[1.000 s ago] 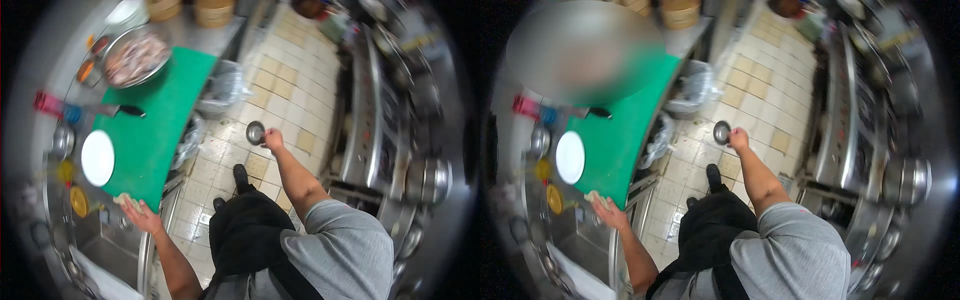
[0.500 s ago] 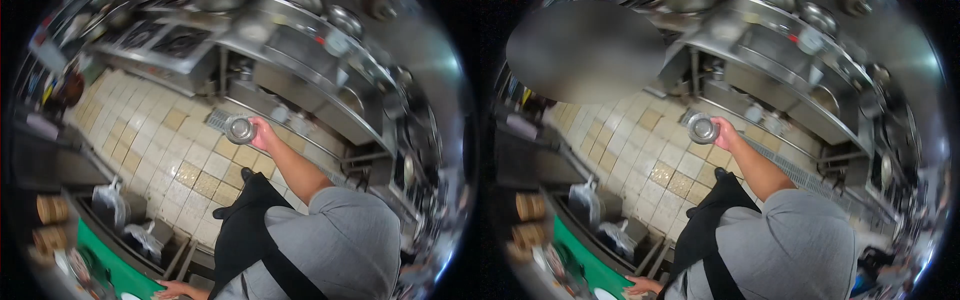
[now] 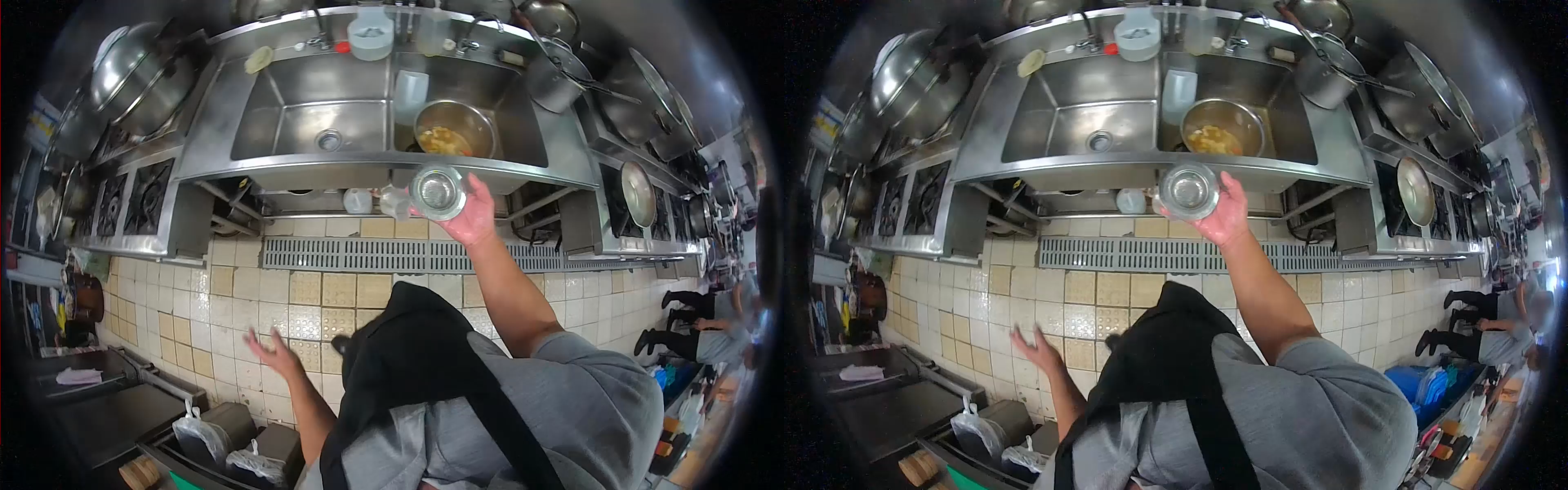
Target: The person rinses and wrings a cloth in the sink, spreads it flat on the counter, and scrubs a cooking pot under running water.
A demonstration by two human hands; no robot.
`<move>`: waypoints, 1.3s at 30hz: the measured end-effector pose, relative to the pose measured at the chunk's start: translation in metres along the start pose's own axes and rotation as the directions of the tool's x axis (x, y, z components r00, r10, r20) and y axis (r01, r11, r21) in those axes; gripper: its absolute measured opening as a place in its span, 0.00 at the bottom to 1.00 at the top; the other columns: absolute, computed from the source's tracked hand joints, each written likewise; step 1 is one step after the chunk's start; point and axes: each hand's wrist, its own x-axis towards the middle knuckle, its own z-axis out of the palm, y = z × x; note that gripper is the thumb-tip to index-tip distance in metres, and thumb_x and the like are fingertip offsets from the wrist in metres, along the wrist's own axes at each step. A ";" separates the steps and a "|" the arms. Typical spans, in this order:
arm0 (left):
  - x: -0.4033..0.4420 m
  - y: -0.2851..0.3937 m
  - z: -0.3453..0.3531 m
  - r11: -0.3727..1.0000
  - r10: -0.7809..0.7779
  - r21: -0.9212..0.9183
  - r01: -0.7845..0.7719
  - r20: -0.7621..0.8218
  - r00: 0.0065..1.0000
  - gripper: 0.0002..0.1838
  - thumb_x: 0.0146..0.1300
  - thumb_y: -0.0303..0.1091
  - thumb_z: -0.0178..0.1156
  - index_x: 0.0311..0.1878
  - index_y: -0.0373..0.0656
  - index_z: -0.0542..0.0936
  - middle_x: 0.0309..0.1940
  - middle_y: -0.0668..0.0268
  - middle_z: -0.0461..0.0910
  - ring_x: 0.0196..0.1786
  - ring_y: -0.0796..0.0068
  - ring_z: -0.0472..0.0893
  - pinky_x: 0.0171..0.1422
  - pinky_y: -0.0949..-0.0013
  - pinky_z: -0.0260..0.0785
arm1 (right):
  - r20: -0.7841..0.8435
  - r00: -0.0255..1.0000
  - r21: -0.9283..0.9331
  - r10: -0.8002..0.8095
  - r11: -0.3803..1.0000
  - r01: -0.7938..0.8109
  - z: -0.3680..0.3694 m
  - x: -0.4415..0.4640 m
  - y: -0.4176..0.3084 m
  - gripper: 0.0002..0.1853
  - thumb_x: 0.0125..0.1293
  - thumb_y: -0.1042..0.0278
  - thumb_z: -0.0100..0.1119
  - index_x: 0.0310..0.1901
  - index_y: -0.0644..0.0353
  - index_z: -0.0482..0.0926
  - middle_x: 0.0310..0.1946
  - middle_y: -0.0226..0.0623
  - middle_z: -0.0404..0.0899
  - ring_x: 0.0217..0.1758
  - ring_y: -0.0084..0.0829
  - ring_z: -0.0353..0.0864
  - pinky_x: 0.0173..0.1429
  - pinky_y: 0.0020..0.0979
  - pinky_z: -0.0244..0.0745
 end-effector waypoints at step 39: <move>0.026 0.230 0.601 0.807 -0.425 0.517 -0.285 0.844 0.326 0.36 0.66 0.35 0.53 0.71 0.33 0.49 0.59 0.37 0.69 0.61 0.43 0.72 0.66 0.53 0.64 | -0.773 0.536 -0.634 0.339 -0.436 -0.638 -0.359 0.216 -0.193 0.38 0.54 0.33 0.63 0.56 0.59 0.77 0.55 0.46 0.77 0.59 0.40 0.74 0.62 0.38 0.66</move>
